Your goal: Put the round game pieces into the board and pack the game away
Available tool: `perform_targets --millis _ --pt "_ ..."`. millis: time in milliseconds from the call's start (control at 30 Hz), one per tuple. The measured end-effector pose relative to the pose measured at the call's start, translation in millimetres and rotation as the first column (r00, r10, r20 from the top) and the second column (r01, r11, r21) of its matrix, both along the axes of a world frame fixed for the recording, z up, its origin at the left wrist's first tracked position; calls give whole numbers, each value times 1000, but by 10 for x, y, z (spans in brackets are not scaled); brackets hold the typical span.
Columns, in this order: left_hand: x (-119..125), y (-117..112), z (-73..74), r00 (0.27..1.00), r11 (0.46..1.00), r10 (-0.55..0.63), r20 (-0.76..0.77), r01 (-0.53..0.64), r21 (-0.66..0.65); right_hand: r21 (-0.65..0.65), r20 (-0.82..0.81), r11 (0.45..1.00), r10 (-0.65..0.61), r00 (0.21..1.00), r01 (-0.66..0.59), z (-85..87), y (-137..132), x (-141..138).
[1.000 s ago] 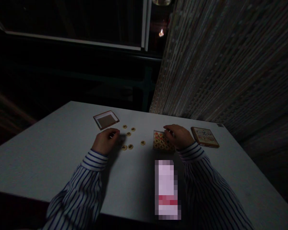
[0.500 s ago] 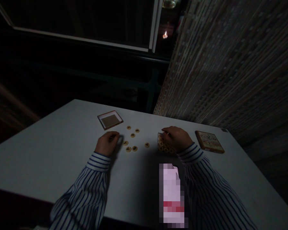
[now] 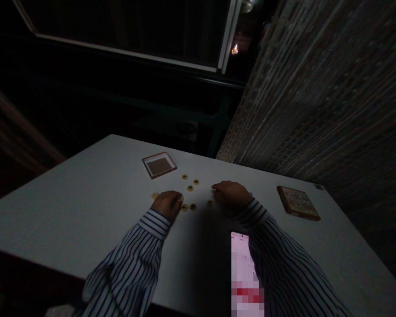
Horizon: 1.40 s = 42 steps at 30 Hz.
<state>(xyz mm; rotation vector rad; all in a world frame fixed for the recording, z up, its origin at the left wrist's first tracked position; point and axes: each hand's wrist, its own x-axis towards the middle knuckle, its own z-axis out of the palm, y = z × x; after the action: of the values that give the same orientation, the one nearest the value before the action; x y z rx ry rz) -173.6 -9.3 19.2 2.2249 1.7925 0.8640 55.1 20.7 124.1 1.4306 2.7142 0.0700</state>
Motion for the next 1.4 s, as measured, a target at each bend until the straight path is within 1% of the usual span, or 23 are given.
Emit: perform_targets --millis 67,200,400,500,733,900,1100,1267,1400 --pt "-8 18 -63 1000 999 -16 -1 16 35 -30 36 999 42 998 -41 -61 -12 -50" --pt "-16 35 -131 1000 997 -11 -8 12 73 -25 66 993 114 991 -113 -151 -85 -159" --pt "-1 43 -155 1000 998 -3 -29 5 64 -76 103 987 148 984 -141 -133 -217 -306" --pt "9 45 -162 999 999 12 -50 -10 48 -73 103 986 156 982 -149 -130 -260 -359" --pt "21 60 -164 997 1000 8 -82 -7 13 -98 113 982 175 978 -164 -231 -266 -464" --pt "20 75 -170 995 1000 10 -102 -12 -12 -73 81 981 185 979 -180 -273 -276 -492" --pt "21 80 -173 992 999 14 -125 -18 -28 -84 67 980 189 980 -183 -330 -257 -484" --pt "19 78 -175 992 999 10 -124 -15 -35 -108 73 976 200 977 -191 -324 -258 -471" --pt "21 74 -167 993 1000 11 -116 -14 -24 -82 73 980 185 980 -179 -309 -274 -467"
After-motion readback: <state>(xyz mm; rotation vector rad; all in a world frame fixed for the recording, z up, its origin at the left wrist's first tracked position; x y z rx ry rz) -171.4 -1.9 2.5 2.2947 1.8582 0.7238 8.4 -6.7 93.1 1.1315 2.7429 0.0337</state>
